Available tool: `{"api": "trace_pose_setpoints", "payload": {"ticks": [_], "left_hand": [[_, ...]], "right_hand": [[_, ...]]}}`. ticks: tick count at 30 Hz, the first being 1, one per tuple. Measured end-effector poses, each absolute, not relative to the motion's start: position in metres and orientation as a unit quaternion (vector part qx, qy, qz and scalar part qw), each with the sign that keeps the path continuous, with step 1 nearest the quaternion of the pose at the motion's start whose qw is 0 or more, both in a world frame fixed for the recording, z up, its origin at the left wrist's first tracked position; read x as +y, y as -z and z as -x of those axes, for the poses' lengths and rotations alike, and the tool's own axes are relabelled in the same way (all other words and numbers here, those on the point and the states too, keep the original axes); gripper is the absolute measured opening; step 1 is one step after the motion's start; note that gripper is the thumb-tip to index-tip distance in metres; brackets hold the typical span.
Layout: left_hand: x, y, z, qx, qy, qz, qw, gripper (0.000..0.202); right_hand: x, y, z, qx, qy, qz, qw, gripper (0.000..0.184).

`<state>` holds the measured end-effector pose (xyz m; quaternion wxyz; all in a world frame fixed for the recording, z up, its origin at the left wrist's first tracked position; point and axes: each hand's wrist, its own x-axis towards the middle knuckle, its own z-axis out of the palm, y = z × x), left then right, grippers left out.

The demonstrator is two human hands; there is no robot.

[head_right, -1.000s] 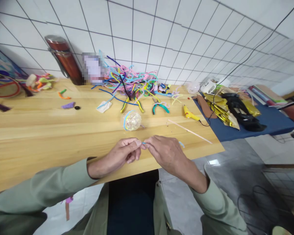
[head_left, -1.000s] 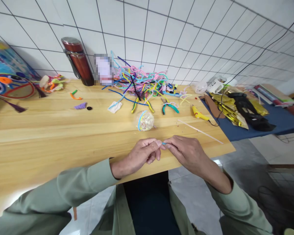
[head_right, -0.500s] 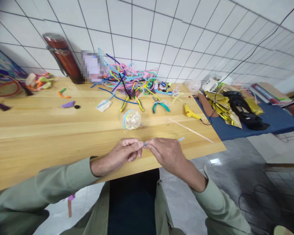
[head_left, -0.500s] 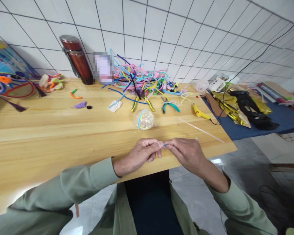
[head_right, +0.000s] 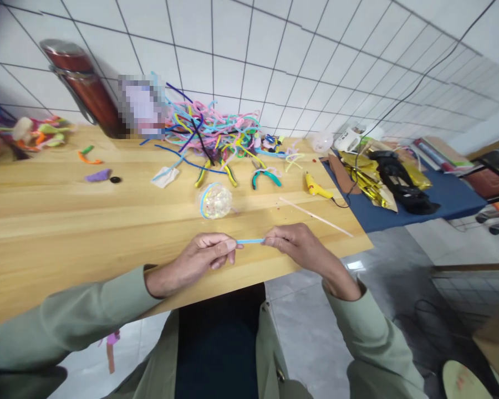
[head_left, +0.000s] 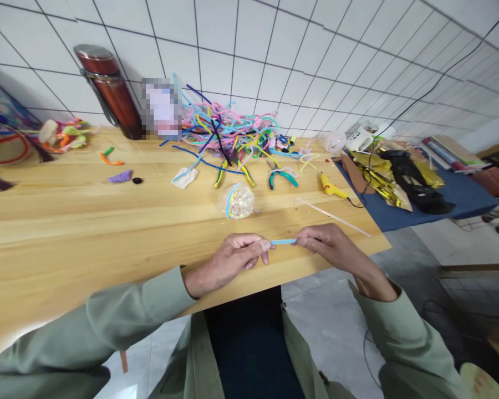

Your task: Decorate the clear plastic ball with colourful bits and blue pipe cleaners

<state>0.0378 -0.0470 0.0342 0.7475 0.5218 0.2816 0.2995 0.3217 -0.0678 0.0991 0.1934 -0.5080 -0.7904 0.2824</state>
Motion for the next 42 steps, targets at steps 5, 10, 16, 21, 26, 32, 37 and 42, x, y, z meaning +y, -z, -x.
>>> {"api": "trace_pose_setpoints", "payload": {"ticks": [5, 10, 16, 21, 26, 32, 37, 42], "left_hand": [[-0.043, -0.029, -0.037, 0.283, -0.314, -0.513, 0.747, 0.053], [-0.045, -0.028, -0.041, 0.293, -0.308, -0.492, 0.760, 0.054], [-0.051, -0.030, -0.044, 0.311, -0.300, -0.449, 0.782, 0.056], [-0.053, -0.031, -0.042, 0.328, -0.283, -0.495, 0.753, 0.052], [-0.055, -0.031, -0.041, 0.303, -0.277, -0.540, 0.735, 0.052], [-0.056, -0.029, -0.044, 0.324, -0.303, -0.524, 0.727, 0.060], [-0.057, -0.033, -0.045, 0.331, -0.349, -0.490, 0.727, 0.060], [-0.059, -0.033, -0.046, 0.291, -0.354, -0.508, 0.729, 0.058]], "right_hand": [[-0.068, -0.099, -0.345, -0.739, -0.303, 0.555, 0.233, 0.050], [-0.074, -0.097, -0.353, -0.703, -0.350, 0.560, 0.265, 0.053], [-0.077, -0.091, -0.344, -0.720, -0.320, 0.566, 0.242, 0.042], [-0.089, -0.086, -0.304, -0.796, -0.219, 0.526, 0.202, 0.026], [-0.083, -0.074, -0.292, -0.849, -0.211, 0.441, 0.200, 0.044], [-0.090, -0.078, -0.299, -0.837, -0.037, 0.464, 0.287, 0.017], [-0.115, -0.068, -0.275, -0.761, -0.111, 0.518, 0.374, 0.018], [-0.099, -0.032, -0.246, -0.610, -0.397, 0.509, 0.460, 0.031]]}}
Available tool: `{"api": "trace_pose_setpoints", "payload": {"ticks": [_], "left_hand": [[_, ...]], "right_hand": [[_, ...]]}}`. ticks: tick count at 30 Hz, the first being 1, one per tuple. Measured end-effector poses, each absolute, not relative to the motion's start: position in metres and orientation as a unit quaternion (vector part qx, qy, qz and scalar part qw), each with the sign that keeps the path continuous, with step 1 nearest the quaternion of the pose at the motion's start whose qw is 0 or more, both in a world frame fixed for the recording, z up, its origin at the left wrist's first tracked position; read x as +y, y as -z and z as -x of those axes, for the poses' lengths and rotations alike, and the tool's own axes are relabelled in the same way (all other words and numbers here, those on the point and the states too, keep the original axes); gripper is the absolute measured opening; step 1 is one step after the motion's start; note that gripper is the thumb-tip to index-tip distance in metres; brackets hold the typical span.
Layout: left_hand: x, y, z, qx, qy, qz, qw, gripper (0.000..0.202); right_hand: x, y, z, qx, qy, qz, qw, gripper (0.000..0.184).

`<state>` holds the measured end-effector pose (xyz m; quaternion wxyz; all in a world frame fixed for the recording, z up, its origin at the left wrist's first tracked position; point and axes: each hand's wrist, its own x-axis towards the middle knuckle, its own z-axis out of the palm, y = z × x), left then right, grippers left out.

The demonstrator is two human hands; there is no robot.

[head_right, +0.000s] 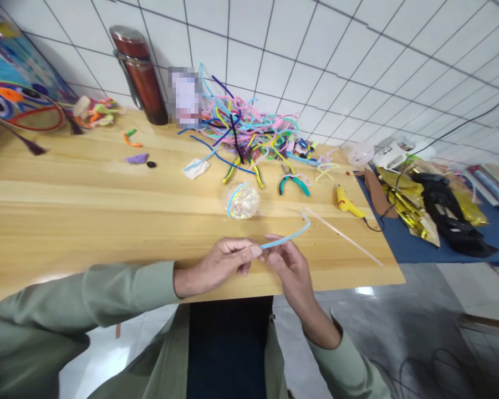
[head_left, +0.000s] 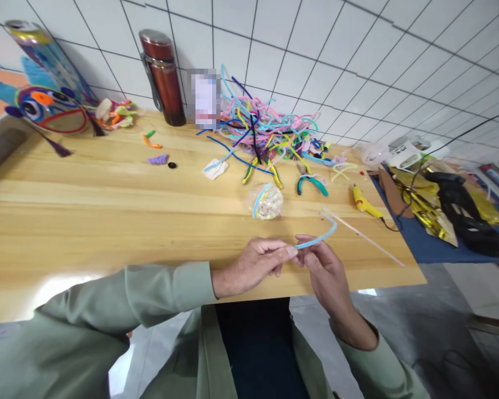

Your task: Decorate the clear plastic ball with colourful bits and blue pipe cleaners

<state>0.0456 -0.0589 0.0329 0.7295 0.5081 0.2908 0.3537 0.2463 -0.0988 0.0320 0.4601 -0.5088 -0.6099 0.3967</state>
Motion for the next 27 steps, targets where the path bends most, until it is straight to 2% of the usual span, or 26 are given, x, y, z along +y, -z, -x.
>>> {"api": "trace_pose_setpoints", "payload": {"ticks": [4, 7, 10, 15, 18, 20, 24, 27], "left_hand": [[-0.059, -0.036, -0.046, 0.281, -0.353, -0.505, 0.736, 0.059], [-0.058, -0.040, -0.044, 0.309, -0.374, -0.533, 0.693, 0.051], [-0.049, -0.042, -0.034, 0.341, -0.442, -0.614, 0.558, 0.035], [-0.008, -0.033, -0.005, 0.354, -0.548, -0.710, 0.264, 0.015], [0.016, -0.017, 0.007, 0.402, -0.564, -0.697, 0.185, 0.028], [0.027, -0.004, 0.010, 0.410, -0.565, -0.692, 0.185, 0.037], [0.038, 0.017, 0.010, 0.388, -0.531, -0.694, 0.294, 0.068], [0.039, 0.023, 0.008, 0.363, -0.490, -0.709, 0.354, 0.093]], "right_hand": [[-0.084, -0.027, -0.238, -0.574, -0.421, 0.484, 0.509, 0.019], [-0.071, -0.043, -0.244, -0.592, -0.378, 0.486, 0.520, 0.022], [-0.049, -0.065, -0.251, -0.606, -0.342, 0.493, 0.522, 0.025], [-0.003, -0.084, -0.257, -0.632, -0.351, 0.511, 0.465, 0.030], [0.013, -0.092, -0.275, -0.632, -0.368, 0.520, 0.441, 0.031], [0.013, -0.099, -0.295, -0.624, -0.375, 0.528, 0.438, 0.031], [-0.005, -0.103, -0.333, -0.574, -0.395, 0.536, 0.476, 0.029], [-0.019, -0.087, -0.337, -0.537, -0.448, 0.542, 0.465, 0.030]]}}
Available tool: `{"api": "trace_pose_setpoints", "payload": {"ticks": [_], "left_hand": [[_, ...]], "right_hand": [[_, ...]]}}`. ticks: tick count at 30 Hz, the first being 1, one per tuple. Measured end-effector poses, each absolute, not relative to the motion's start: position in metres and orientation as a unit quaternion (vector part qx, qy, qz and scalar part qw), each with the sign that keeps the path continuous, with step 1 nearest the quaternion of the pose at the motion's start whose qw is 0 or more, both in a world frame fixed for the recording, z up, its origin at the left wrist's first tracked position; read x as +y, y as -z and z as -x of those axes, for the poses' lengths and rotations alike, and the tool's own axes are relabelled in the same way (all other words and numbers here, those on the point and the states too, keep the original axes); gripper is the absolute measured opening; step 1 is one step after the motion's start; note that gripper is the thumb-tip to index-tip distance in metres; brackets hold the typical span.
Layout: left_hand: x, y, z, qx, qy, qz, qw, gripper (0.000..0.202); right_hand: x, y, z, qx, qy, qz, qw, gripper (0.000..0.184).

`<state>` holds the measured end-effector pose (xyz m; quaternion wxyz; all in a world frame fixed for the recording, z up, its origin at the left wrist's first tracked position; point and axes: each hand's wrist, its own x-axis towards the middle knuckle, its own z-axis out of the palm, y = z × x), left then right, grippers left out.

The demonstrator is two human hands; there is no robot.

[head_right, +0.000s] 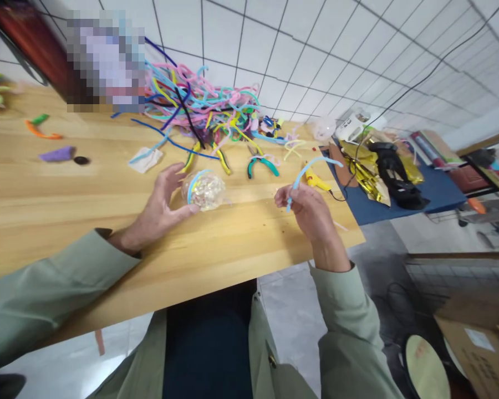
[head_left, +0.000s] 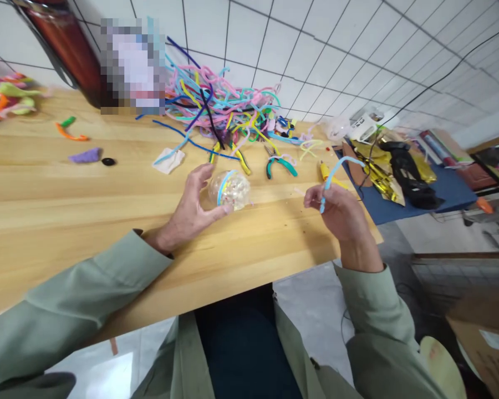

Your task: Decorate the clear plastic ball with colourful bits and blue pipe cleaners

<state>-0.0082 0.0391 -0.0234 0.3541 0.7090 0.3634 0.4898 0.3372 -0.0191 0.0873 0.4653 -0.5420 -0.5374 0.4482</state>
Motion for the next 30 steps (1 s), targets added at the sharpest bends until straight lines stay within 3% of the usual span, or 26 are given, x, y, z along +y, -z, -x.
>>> {"api": "trace_pose_setpoints", "payload": {"ticks": [4, 9, 13, 20, 25, 30], "left_hand": [[0.037, 0.021, 0.008, 0.336, -0.435, -0.757, 0.355, 0.107], [0.039, 0.017, 0.005, 0.310, -0.422, -0.788, 0.324, 0.092], [0.042, 0.018, -0.004, 0.305, -0.439, -0.792, 0.296, 0.081], [0.045, 0.022, -0.020, 0.356, -0.472, -0.749, 0.298, 0.081], [0.048, 0.027, -0.024, 0.317, -0.462, -0.779, 0.281, 0.103], [0.047, 0.023, -0.022, 0.327, -0.455, -0.788, 0.255, 0.098]], "right_hand": [[-0.019, -0.060, -0.313, -0.533, -0.471, 0.547, 0.441, 0.027], [0.005, -0.051, -0.277, -0.612, -0.464, 0.505, 0.393, 0.026], [0.027, -0.050, -0.262, -0.573, -0.523, 0.476, 0.413, 0.026], [0.042, -0.037, -0.258, -0.491, -0.565, 0.500, 0.435, 0.033], [0.043, -0.030, -0.263, -0.485, -0.559, 0.507, 0.443, 0.036], [0.044, -0.026, -0.267, -0.522, -0.524, 0.505, 0.445, 0.030]]}}
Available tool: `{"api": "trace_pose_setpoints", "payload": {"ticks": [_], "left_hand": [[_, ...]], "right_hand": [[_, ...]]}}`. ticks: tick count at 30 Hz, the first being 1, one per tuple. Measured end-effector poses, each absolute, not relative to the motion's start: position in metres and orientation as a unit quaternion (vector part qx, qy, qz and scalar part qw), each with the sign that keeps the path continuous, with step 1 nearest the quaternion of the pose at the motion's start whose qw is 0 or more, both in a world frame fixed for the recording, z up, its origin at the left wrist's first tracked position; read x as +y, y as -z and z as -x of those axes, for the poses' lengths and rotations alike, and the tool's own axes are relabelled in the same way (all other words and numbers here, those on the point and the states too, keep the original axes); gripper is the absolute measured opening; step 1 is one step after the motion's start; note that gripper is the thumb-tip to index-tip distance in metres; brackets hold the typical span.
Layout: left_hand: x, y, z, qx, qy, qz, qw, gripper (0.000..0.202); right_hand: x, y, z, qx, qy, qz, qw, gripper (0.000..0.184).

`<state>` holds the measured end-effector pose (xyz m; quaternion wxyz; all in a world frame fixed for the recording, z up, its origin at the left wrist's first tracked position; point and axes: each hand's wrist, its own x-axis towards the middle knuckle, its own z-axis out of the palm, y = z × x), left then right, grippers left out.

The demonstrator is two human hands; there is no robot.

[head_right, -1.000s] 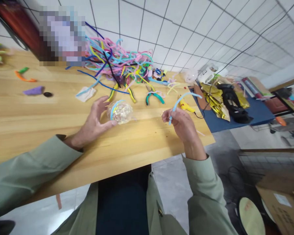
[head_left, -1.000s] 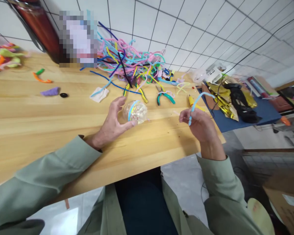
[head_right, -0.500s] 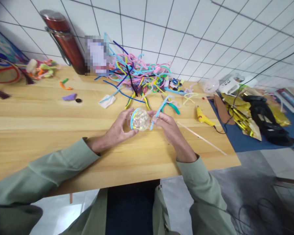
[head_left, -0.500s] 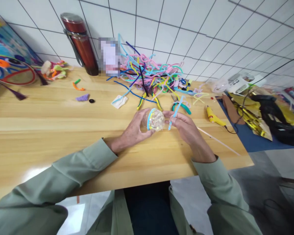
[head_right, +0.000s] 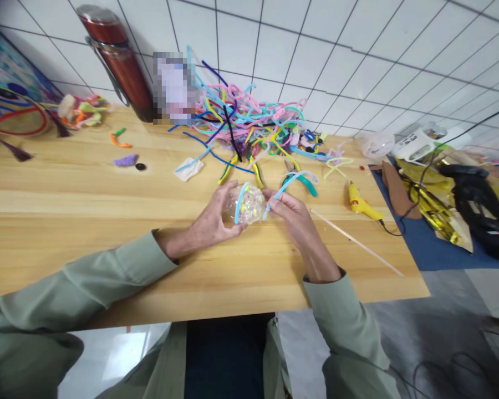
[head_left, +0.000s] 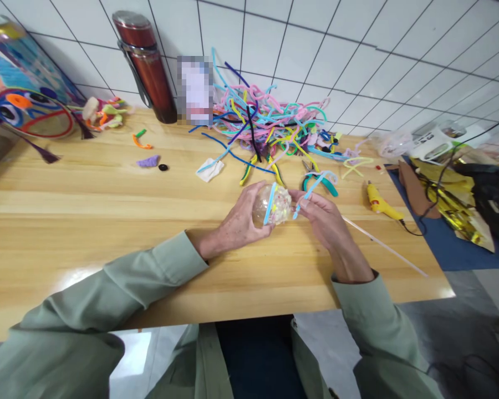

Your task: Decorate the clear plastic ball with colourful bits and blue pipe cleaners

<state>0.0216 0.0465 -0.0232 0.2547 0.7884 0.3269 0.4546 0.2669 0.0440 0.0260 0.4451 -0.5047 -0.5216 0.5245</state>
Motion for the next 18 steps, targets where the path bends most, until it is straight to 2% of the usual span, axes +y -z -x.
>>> {"api": "trace_pose_setpoints", "payload": {"ticks": [6, 11, 16, 18], "left_hand": [[0.035, 0.011, -0.022, 0.369, -0.430, -0.786, 0.247, 0.093], [0.030, 0.013, -0.023, 0.390, -0.397, -0.797, 0.234, 0.083], [0.031, 0.018, -0.024, 0.335, -0.404, -0.820, 0.230, 0.103], [0.033, 0.018, -0.025, 0.315, -0.412, -0.820, 0.243, 0.102]], "right_hand": [[0.037, -0.029, -0.267, -0.604, -0.446, 0.455, 0.478, 0.017], [0.034, -0.027, -0.265, -0.613, -0.472, 0.454, 0.441, 0.024], [0.038, -0.021, -0.262, -0.588, -0.481, 0.475, 0.445, 0.028], [0.039, -0.020, -0.261, -0.580, -0.489, 0.474, 0.446, 0.026]]}}
